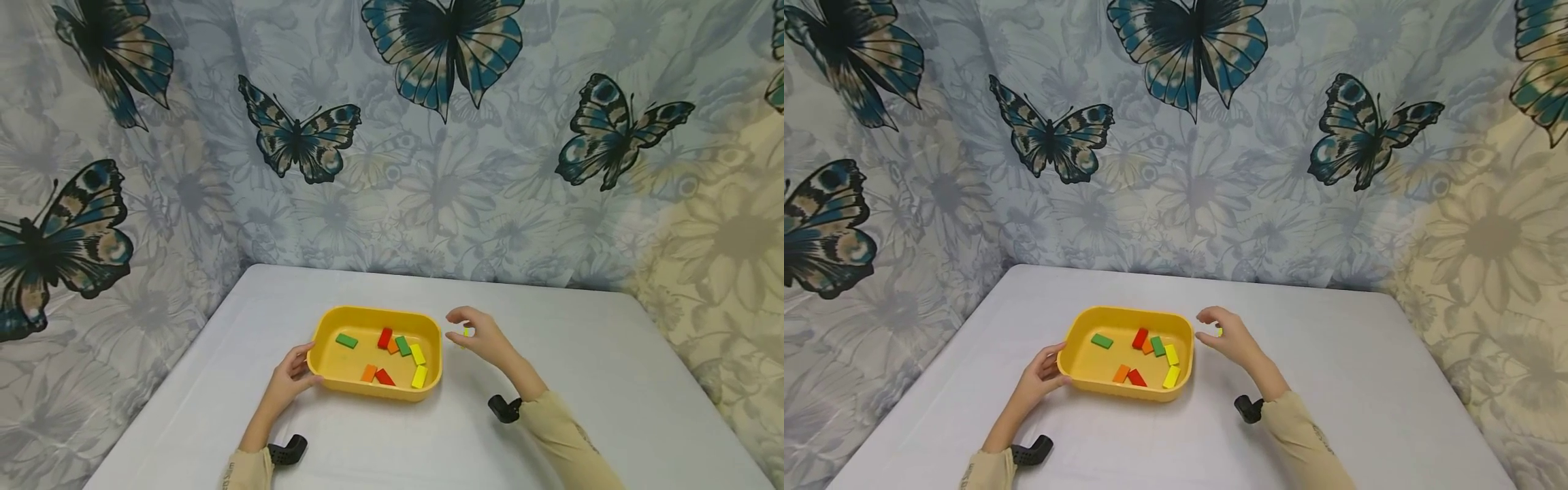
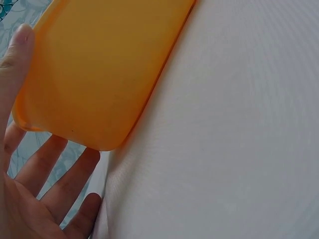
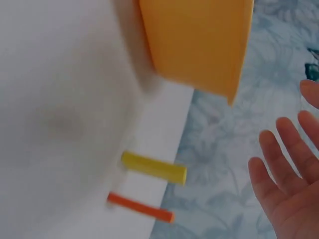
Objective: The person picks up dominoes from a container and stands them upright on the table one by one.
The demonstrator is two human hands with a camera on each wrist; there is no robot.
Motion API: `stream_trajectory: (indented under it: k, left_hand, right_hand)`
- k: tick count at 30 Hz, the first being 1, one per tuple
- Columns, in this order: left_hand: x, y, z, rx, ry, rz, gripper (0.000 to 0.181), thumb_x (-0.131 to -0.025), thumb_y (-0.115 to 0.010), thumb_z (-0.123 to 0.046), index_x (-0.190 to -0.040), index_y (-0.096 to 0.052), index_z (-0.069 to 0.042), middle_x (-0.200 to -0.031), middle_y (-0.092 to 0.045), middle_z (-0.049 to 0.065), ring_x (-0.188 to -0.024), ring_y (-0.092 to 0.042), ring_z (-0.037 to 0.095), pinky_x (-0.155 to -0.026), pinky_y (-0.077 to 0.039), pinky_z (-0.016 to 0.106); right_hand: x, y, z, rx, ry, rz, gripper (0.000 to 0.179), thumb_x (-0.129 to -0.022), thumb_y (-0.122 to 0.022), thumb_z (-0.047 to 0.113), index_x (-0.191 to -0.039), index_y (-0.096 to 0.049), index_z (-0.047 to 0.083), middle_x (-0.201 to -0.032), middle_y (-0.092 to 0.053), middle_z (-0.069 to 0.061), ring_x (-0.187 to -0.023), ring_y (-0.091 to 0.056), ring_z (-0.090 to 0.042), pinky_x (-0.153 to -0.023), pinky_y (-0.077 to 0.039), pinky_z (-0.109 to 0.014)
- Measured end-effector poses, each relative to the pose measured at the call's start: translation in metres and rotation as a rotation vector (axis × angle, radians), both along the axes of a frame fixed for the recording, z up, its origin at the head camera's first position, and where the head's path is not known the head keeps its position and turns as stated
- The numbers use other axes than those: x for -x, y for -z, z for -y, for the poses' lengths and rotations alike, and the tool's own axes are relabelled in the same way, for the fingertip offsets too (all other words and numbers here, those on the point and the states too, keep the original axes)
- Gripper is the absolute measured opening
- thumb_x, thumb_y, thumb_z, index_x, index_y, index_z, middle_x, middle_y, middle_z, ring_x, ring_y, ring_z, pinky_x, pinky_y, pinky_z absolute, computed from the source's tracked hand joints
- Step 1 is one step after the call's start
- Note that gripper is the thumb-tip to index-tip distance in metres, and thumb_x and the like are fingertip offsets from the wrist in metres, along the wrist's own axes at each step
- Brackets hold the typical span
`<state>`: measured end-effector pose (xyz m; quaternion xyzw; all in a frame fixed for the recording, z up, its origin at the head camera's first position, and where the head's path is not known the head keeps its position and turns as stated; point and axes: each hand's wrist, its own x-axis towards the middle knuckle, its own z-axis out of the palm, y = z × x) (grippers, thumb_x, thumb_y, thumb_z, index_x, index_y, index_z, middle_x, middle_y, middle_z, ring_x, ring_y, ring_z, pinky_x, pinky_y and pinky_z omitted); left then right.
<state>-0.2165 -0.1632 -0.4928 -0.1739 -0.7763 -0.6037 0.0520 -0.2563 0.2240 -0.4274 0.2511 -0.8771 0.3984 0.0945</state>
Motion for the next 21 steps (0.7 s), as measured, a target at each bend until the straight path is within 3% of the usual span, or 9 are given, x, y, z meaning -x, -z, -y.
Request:
stream_trajectory:
  k: [5, 11, 16, 21]
  left_hand:
    - [0.000, -0.001, -0.002, -0.017, 0.012, 0.007, 0.062, -0.072, -0.072, 0.001, -0.125, -0.042, 0.009, -0.121, -0.048, 0.028, -0.105, -0.048, 0.042, -0.087, -0.036, 0.052]
    - [0.001, 0.002, -0.002, -0.016, 0.018, 0.001, 0.062, -0.072, -0.073, 0.000, -0.126, -0.043, 0.008, -0.121, -0.048, 0.028, -0.105, -0.048, 0.041, -0.087, -0.036, 0.053]
    - [0.000, 0.001, -0.002, -0.005, 0.009, 0.012, 0.063, -0.071, -0.074, -0.001, -0.126, -0.043, 0.008, -0.121, -0.048, 0.027, -0.105, -0.048, 0.041, -0.087, -0.036, 0.052]
    - [0.000, -0.002, 0.000, -0.005, 0.001, 0.006, 0.063, -0.071, -0.073, 0.000, -0.125, -0.043, 0.008, -0.122, -0.048, 0.027, -0.105, -0.048, 0.041, -0.087, -0.036, 0.051]
  right_hand:
    - [0.004, 0.004, 0.020, -0.025, -0.102, 0.040, 0.025, -0.080, -0.067, 0.005, -0.101, -0.058, -0.005, -0.096, -0.060, -0.015, -0.083, -0.057, -0.025, -0.073, -0.049, -0.041]
    - [0.002, 0.014, 0.037, -0.107, -0.151, 0.071, 0.023, -0.080, -0.067, 0.007, -0.099, -0.059, -0.005, -0.091, -0.060, -0.012, -0.083, -0.056, -0.026, -0.074, -0.048, -0.040]
    - [0.000, 0.014, 0.053, -0.268, -0.181, 0.134, 0.020, -0.079, -0.067, 0.006, -0.096, -0.060, -0.002, -0.090, -0.060, -0.011, -0.083, -0.055, -0.026, -0.075, -0.047, -0.039]
    - [0.001, 0.017, 0.072, -0.527, -0.183, 0.119, 0.018, -0.073, -0.073, 0.007, -0.086, -0.061, 0.006, -0.081, -0.058, -0.001, -0.072, -0.050, -0.017, -0.067, -0.046, -0.029]
